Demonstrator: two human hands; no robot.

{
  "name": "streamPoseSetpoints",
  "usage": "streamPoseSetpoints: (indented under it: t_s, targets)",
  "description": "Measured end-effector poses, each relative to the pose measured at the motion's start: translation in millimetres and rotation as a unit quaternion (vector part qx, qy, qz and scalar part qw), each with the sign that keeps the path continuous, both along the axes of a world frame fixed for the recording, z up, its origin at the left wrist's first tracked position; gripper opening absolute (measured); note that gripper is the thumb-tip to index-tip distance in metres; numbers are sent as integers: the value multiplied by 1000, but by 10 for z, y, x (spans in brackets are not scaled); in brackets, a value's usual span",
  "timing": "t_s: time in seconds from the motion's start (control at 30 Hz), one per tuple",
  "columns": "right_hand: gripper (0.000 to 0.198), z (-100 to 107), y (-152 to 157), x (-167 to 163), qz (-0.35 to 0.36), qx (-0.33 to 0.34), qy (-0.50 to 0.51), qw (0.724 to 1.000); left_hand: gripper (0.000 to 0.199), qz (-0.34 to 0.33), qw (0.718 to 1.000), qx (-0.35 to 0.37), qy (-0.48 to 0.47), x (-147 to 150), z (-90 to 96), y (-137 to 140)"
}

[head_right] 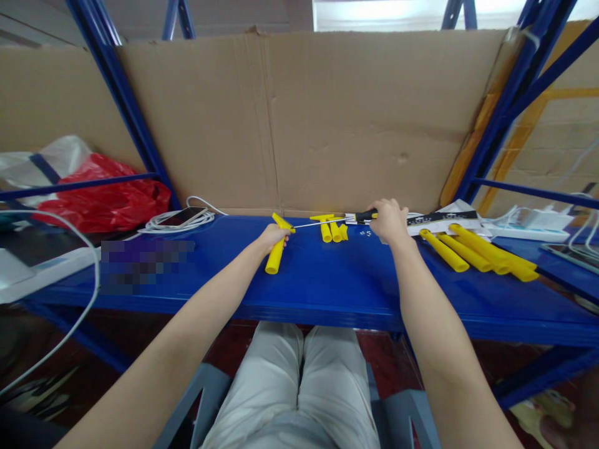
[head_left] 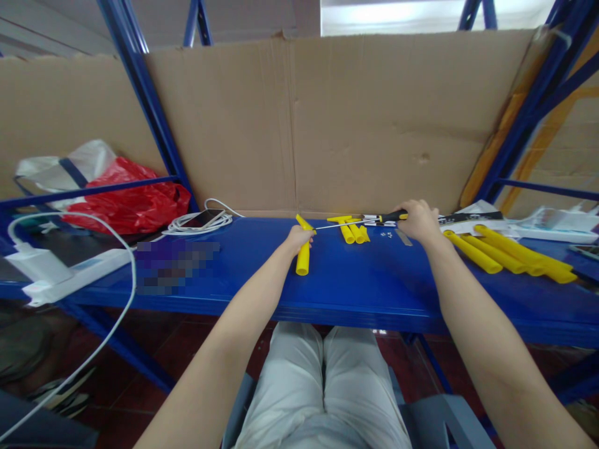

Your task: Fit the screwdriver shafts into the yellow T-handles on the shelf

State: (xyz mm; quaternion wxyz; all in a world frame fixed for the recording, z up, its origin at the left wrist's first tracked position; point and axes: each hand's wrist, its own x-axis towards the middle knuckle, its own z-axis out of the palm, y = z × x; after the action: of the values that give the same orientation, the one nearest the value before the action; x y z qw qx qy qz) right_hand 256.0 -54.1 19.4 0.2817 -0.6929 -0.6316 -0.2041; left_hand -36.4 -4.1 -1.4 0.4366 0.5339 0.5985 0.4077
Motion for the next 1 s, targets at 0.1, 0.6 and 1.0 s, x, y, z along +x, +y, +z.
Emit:
streamPoseSetpoints:
  t_s: [0.1,0.6,1.0]
  targets:
    - [33,-2,4,2,-1,0,-1,1000,8,2,1000,-3,0,-1,0,3]
    - [35,-30,42,46,-2,-30,-28,999,15,2,1000,0,9,-12,-29,42]
    - [35,-79,90,152,12,-96,-29,995,20,-38,998,29,44,-25,-53,50]
